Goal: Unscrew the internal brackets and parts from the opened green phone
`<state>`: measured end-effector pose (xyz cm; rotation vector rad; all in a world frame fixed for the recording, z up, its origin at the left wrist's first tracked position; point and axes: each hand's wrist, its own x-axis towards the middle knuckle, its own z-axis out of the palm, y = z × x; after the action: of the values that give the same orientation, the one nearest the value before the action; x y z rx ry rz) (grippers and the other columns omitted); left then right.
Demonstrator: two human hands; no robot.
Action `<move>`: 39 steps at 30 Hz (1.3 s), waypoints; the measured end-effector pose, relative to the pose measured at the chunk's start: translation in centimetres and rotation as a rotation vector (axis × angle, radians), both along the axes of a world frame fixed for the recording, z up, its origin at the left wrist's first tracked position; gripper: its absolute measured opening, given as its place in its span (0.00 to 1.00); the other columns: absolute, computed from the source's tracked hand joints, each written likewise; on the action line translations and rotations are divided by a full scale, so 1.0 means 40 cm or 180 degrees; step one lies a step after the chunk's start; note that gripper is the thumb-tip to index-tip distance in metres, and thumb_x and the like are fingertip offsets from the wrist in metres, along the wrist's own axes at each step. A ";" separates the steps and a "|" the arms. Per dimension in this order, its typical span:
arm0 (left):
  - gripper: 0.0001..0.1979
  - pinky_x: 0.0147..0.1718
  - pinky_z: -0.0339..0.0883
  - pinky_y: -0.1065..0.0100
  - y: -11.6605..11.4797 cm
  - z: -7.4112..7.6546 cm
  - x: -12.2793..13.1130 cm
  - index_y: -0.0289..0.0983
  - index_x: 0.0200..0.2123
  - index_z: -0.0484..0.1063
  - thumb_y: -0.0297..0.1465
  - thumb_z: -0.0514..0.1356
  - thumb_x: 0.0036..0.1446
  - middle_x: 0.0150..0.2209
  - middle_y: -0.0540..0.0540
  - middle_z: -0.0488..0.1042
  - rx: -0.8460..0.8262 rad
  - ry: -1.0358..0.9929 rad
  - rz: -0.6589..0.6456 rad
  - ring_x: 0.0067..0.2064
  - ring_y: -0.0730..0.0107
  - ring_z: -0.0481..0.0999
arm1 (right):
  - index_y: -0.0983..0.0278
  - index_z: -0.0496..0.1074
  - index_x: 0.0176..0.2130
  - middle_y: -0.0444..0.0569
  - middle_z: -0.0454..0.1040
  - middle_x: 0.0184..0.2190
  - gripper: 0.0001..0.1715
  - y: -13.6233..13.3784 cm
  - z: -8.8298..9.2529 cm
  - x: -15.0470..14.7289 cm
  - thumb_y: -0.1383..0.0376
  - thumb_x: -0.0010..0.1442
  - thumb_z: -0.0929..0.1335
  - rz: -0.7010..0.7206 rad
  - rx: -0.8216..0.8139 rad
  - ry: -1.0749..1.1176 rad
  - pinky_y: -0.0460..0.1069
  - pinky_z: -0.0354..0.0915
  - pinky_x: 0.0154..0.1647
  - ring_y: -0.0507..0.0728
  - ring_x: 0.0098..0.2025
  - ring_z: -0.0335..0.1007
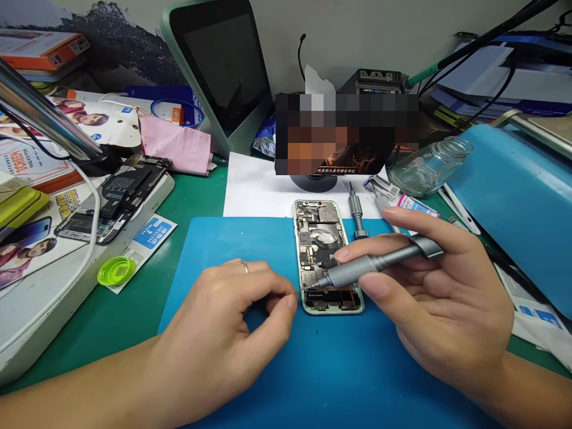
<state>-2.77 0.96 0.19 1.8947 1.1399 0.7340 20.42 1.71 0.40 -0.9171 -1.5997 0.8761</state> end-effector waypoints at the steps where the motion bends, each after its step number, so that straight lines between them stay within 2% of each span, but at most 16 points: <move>1: 0.10 0.33 0.60 0.68 -0.001 0.000 0.000 0.42 0.35 0.77 0.27 0.59 0.68 0.29 0.57 0.77 0.0011 -0.0005 0.0002 0.30 0.75 0.73 | 0.49 0.71 0.62 0.45 0.85 0.42 0.28 0.001 0.000 0.000 0.70 0.67 0.73 -0.0010 -0.0006 0.0003 0.52 0.84 0.47 0.57 0.43 0.85; 9: 0.10 0.33 0.60 0.69 -0.005 -0.001 -0.002 0.43 0.35 0.78 0.27 0.59 0.68 0.29 0.58 0.76 0.0050 -0.0010 -0.0003 0.30 0.76 0.73 | 0.49 0.71 0.62 0.43 0.85 0.42 0.28 0.003 -0.003 0.000 0.70 0.67 0.73 0.0056 -0.0005 0.0007 0.47 0.82 0.49 0.54 0.44 0.84; 25: 0.10 0.30 0.61 0.71 0.005 0.002 0.000 0.43 0.34 0.79 0.26 0.60 0.65 0.27 0.60 0.77 0.0204 0.0141 -0.0012 0.29 0.79 0.74 | 0.49 0.71 0.63 0.43 0.85 0.43 0.30 0.000 -0.002 0.003 0.71 0.66 0.73 0.0066 0.0013 -0.0042 0.47 0.82 0.48 0.54 0.44 0.85; 32: 0.08 0.31 0.61 0.71 0.002 -0.002 -0.001 0.44 0.36 0.79 0.26 0.62 0.64 0.29 0.60 0.77 0.0147 0.0117 0.0045 0.30 0.78 0.74 | 0.49 0.72 0.62 0.45 0.85 0.42 0.29 -0.001 0.001 -0.002 0.70 0.66 0.73 -0.0018 0.0025 -0.0051 0.52 0.84 0.47 0.58 0.43 0.85; 39: 0.09 0.31 0.61 0.72 0.007 0.003 -0.001 0.43 0.34 0.79 0.26 0.61 0.64 0.28 0.61 0.77 0.0230 0.0162 0.0003 0.29 0.80 0.74 | 0.50 0.71 0.62 0.43 0.85 0.43 0.30 -0.004 -0.001 0.000 0.72 0.66 0.73 0.0041 0.0044 -0.0051 0.47 0.82 0.49 0.55 0.44 0.85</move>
<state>-2.80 1.24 0.32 1.9834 1.1598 0.7400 20.42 1.53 0.36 -0.9072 -1.6252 0.8676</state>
